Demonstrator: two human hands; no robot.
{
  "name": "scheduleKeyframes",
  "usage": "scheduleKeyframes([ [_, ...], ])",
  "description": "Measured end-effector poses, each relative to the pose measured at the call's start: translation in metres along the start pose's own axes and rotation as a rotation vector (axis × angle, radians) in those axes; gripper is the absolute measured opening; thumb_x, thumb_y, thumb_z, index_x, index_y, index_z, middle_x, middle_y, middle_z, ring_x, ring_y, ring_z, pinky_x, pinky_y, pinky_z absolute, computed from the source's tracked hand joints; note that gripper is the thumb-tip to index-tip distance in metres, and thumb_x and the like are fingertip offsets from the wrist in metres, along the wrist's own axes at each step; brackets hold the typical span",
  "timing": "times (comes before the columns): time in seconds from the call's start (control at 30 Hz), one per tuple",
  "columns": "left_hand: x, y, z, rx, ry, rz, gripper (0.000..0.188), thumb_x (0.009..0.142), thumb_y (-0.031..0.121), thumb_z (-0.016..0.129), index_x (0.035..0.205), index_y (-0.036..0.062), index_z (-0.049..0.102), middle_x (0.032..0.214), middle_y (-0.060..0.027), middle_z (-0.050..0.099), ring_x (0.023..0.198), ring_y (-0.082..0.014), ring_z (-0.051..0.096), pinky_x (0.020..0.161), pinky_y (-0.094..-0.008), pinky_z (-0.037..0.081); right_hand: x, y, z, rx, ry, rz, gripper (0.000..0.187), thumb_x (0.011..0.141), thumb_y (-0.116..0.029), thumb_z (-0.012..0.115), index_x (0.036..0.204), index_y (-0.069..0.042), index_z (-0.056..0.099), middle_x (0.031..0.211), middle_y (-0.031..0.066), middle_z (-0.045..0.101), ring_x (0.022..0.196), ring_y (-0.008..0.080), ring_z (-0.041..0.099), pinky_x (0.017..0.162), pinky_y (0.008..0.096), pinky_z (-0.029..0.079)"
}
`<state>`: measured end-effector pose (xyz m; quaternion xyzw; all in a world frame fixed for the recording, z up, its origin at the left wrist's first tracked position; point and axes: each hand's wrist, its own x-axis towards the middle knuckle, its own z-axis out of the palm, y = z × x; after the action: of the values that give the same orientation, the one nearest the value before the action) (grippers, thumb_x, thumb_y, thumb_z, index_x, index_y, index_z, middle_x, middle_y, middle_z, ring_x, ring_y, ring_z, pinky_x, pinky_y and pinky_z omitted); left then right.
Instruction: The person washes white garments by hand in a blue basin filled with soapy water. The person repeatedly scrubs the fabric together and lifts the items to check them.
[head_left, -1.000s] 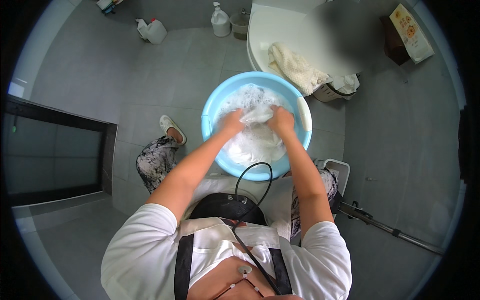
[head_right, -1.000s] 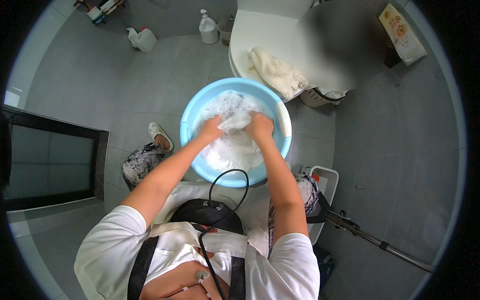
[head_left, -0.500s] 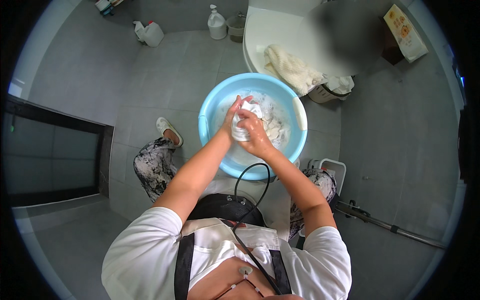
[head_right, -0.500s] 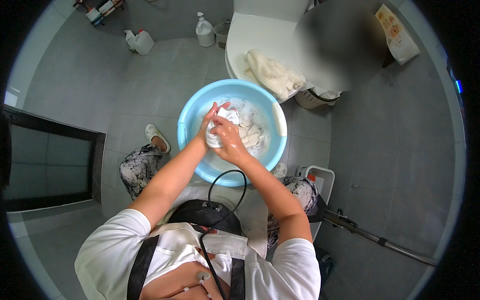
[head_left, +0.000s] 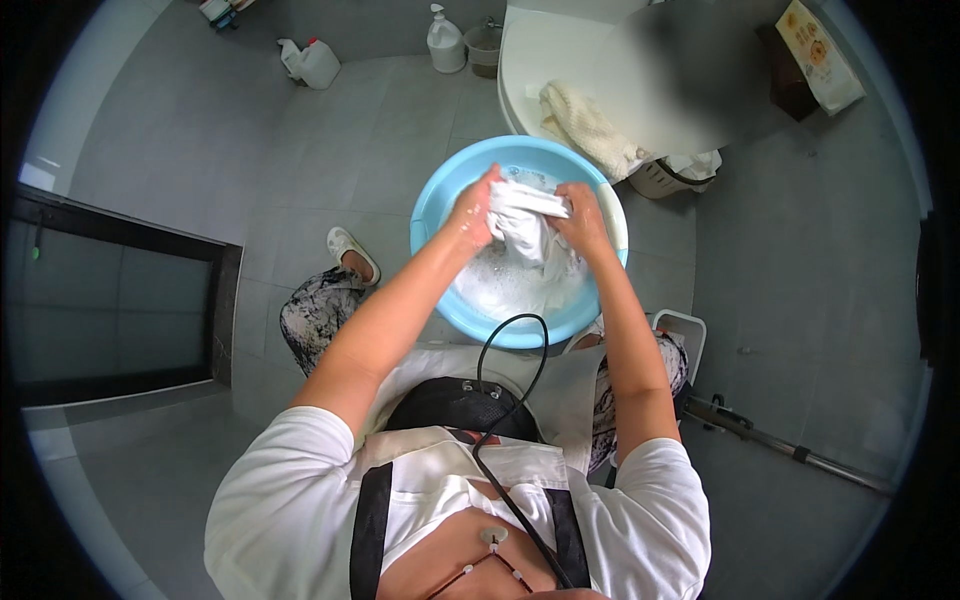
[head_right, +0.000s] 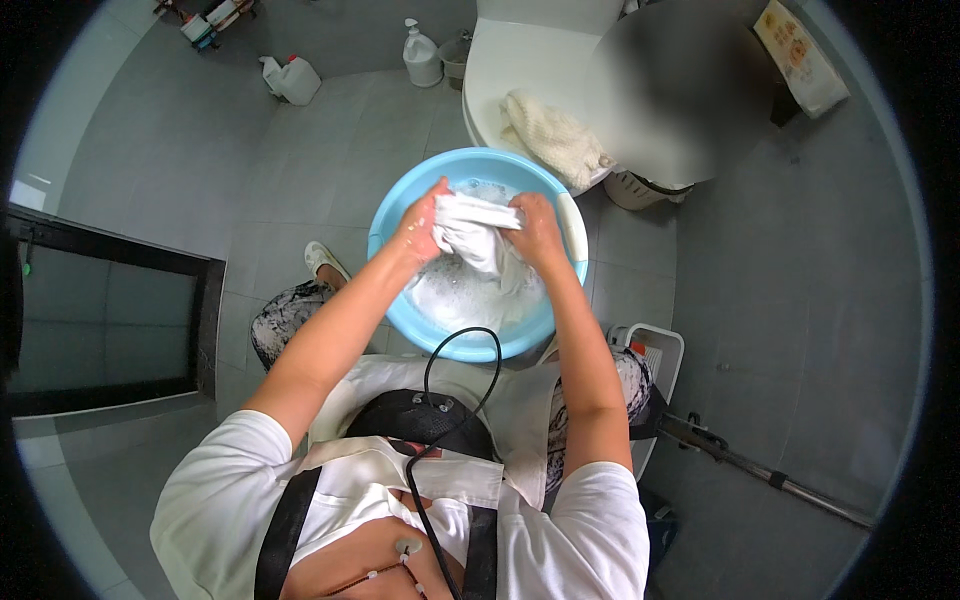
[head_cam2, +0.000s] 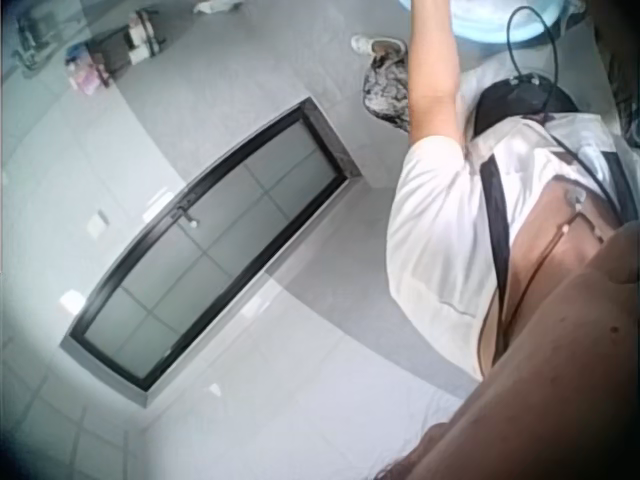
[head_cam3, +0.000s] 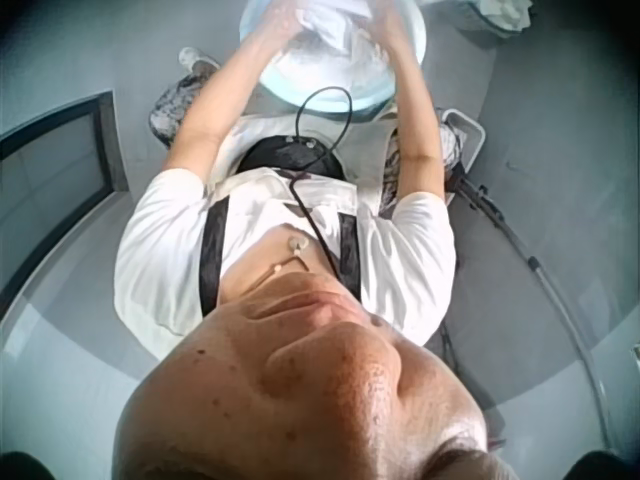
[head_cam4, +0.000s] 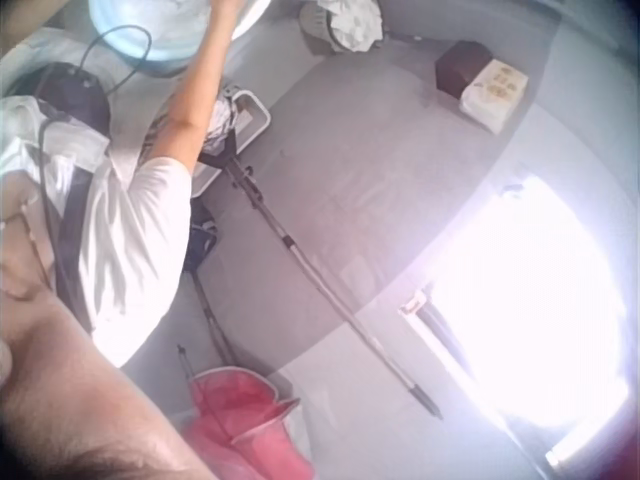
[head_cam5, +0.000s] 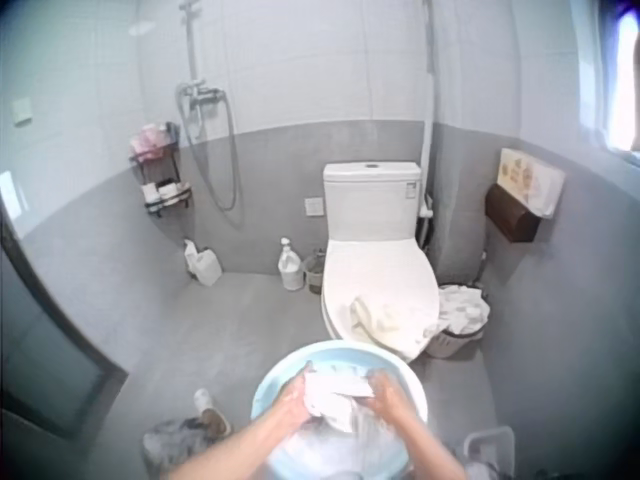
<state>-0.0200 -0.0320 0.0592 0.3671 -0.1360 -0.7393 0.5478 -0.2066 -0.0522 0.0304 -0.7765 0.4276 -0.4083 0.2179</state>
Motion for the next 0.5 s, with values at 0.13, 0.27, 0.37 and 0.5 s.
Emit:
scheduleKeyframes([
  [0.13, -0.015, 0.036, 0.023, -0.174, -0.041, -0.092, 0.045, 0.089, 0.040, 0.035, 0.100, -0.0016, 0.050, 0.092, -0.0132, 0.058, 0.087, -0.0258, 0.057, 0.082, -0.0395, 0.044, 0.000, -0.018, -0.019, 0.047, -0.207, 0.260, 0.061, 0.064, -0.025, 0.072, 0.114, -0.004, 0.043, 0.115, 0.0196, 0.044, 0.109, 0.0326, 0.042, 0.090, 0.0362, 0.035],
  [0.27, -0.006, 0.050, 0.009, -0.354, -0.457, -0.120, 0.050, 0.090, 0.038, 0.031, 0.111, -0.0048, 0.046, 0.112, -0.0190, 0.052, 0.103, -0.0317, 0.050, 0.090, -0.0434, 0.039, 0.000, -0.024, -0.020, -0.096, -0.578, 0.331, 0.088, 0.058, -0.038, 0.075, 0.127, -0.003, 0.033, 0.130, 0.0228, 0.031, 0.121, 0.0345, 0.031, 0.100, 0.0354, 0.027],
  [0.37, -0.035, 0.059, 0.058, -0.310, -0.303, -0.083, 0.050, 0.090, 0.037, 0.031, 0.113, -0.0052, 0.044, 0.114, -0.0186, 0.050, 0.106, -0.0310, 0.048, 0.093, -0.0430, 0.036, -0.010, -0.006, -0.007, -0.100, -0.510, 0.130, 0.092, 0.055, -0.042, 0.075, 0.126, -0.002, 0.034, 0.131, 0.0222, 0.030, 0.122, 0.0344, 0.029, 0.100, 0.0346, 0.026],
  [0.5, -0.061, 0.071, 0.092, -0.292, -0.305, -0.013, 0.050, 0.090, 0.036, 0.032, 0.115, -0.0060, 0.043, 0.117, -0.0177, 0.049, 0.108, -0.0300, 0.047, 0.096, -0.0420, 0.034, -0.007, -0.041, -0.007, 0.376, -0.318, 0.056, 0.089, 0.056, -0.044, 0.074, 0.124, -0.001, 0.036, 0.131, 0.0200, 0.029, 0.122, 0.0307, 0.029, 0.100, 0.0325, 0.025],
])
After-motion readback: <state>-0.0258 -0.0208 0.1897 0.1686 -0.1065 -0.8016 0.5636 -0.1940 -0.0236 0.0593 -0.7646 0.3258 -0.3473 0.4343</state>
